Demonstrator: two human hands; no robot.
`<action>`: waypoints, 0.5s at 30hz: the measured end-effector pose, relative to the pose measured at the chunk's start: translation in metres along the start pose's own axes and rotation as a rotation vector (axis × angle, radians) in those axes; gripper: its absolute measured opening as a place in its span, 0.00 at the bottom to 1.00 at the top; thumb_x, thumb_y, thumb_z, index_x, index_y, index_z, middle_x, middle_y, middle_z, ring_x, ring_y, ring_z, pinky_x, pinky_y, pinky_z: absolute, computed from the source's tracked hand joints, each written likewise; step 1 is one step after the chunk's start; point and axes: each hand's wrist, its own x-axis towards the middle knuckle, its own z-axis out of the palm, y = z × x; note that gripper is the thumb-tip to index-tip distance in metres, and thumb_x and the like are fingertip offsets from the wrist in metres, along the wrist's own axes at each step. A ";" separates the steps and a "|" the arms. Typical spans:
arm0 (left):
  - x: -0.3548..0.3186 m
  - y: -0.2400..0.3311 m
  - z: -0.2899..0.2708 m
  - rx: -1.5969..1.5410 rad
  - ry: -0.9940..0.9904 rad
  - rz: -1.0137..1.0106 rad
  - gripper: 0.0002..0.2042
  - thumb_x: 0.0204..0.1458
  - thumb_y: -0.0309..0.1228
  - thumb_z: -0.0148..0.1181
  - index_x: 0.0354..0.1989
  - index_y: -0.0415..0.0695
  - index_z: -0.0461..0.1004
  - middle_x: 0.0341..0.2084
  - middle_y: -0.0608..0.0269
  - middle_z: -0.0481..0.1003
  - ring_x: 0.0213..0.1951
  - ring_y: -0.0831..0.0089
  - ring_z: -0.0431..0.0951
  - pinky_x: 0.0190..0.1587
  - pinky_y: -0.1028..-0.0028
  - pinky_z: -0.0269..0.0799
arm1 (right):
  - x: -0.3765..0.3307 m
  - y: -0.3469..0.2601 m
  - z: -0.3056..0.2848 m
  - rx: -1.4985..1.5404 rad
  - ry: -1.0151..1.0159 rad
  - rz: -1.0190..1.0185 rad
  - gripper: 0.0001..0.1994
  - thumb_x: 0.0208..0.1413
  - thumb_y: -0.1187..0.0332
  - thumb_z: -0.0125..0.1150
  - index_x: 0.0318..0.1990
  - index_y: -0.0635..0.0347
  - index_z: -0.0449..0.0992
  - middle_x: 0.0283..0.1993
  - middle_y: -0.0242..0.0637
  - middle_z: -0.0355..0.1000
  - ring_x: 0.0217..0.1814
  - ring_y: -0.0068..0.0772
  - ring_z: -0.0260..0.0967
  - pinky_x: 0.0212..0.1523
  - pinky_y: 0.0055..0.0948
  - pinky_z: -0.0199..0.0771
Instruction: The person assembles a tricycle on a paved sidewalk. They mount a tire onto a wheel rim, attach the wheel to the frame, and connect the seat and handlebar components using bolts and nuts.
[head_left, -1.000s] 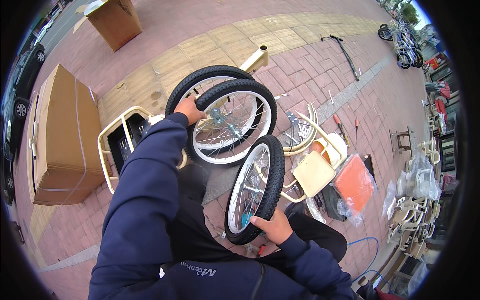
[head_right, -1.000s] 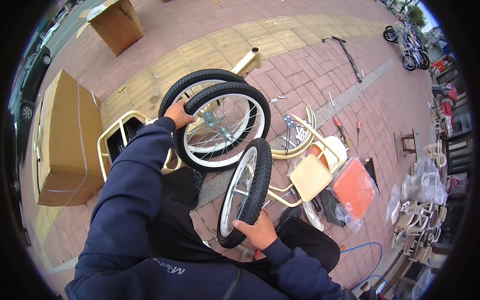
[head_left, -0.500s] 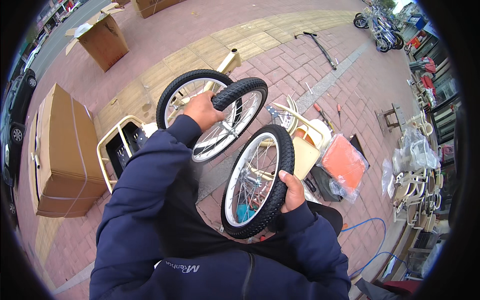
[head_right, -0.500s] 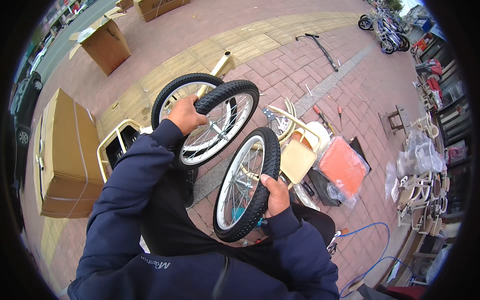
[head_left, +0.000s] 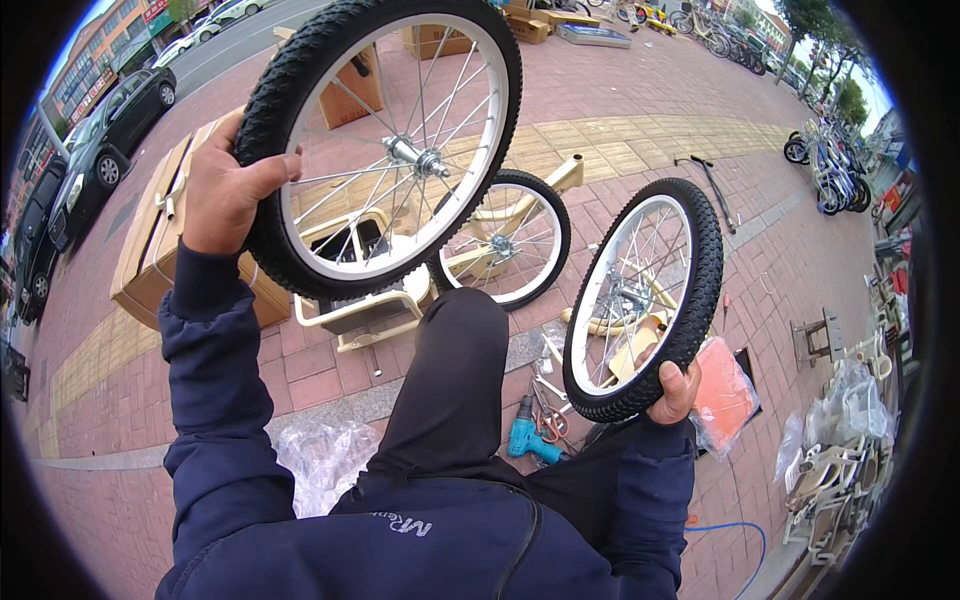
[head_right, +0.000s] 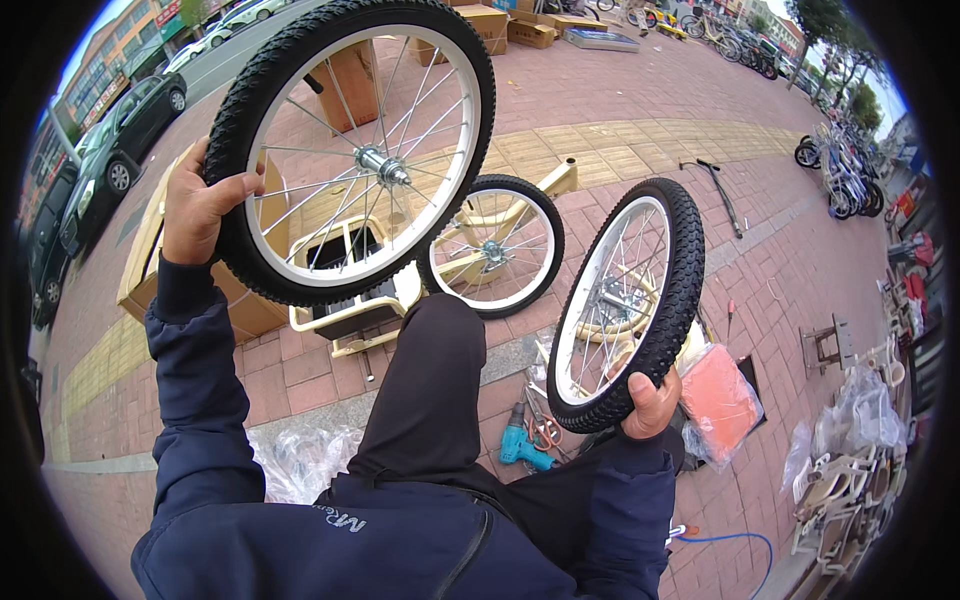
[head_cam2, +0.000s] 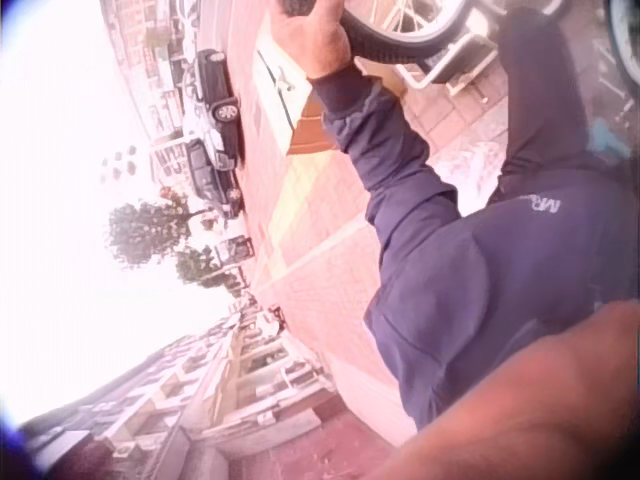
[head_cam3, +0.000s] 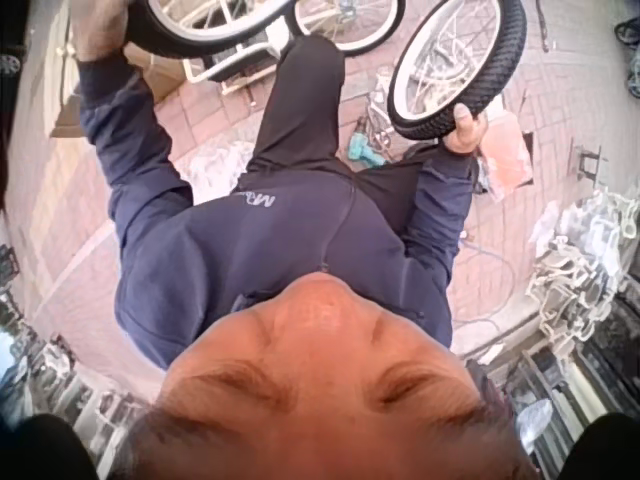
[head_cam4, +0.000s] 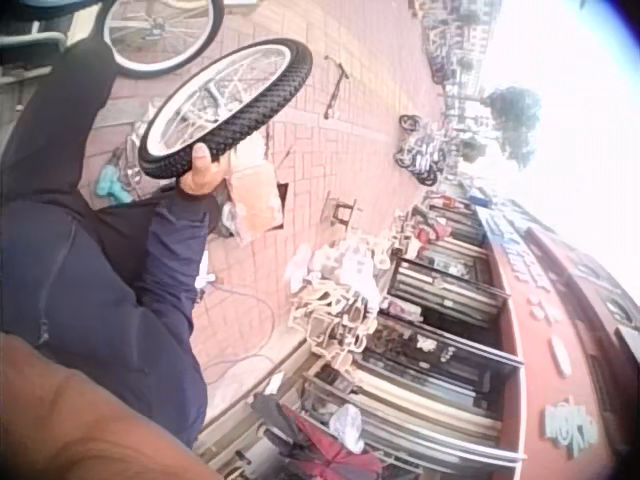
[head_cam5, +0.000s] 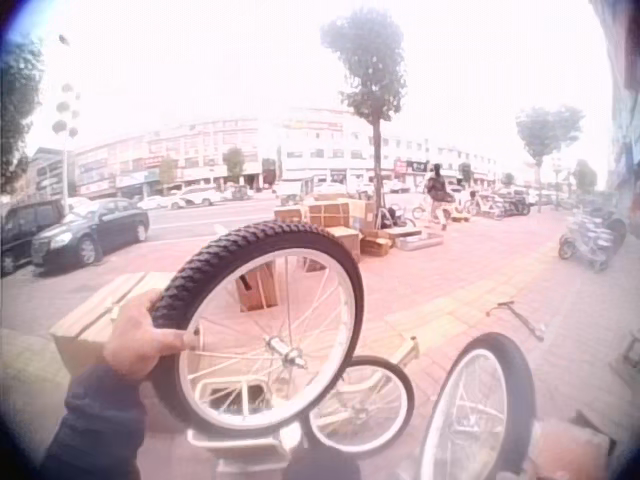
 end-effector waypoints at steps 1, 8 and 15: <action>-0.018 0.008 -0.034 -0.003 0.047 0.005 0.19 0.40 0.26 0.66 0.44 0.36 0.74 0.30 0.64 0.77 0.30 0.77 0.77 0.37 0.79 0.72 | 0.006 -0.008 0.011 -0.044 -0.024 -0.031 0.33 0.44 0.47 0.70 0.44 0.70 0.69 0.30 0.41 0.72 0.31 0.30 0.71 0.35 0.26 0.72; -0.152 0.020 -0.144 0.736 0.233 -0.284 0.21 0.36 0.27 0.66 0.43 0.37 0.73 0.29 0.56 0.77 0.33 0.64 0.79 0.39 0.68 0.73 | 0.071 -0.077 0.140 0.192 -0.326 -0.247 0.44 0.44 0.49 0.69 0.61 0.73 0.59 0.33 0.43 0.72 0.33 0.29 0.72 0.35 0.25 0.74; -0.305 -0.152 -0.141 1.235 0.045 -1.002 0.14 0.45 0.28 0.61 0.41 0.40 0.72 0.35 0.45 0.79 0.41 0.48 0.80 0.45 0.54 0.75 | -0.006 -0.043 0.279 0.556 -0.571 0.075 0.42 0.45 0.55 0.70 0.63 0.69 0.57 0.37 0.43 0.72 0.38 0.33 0.72 0.39 0.28 0.75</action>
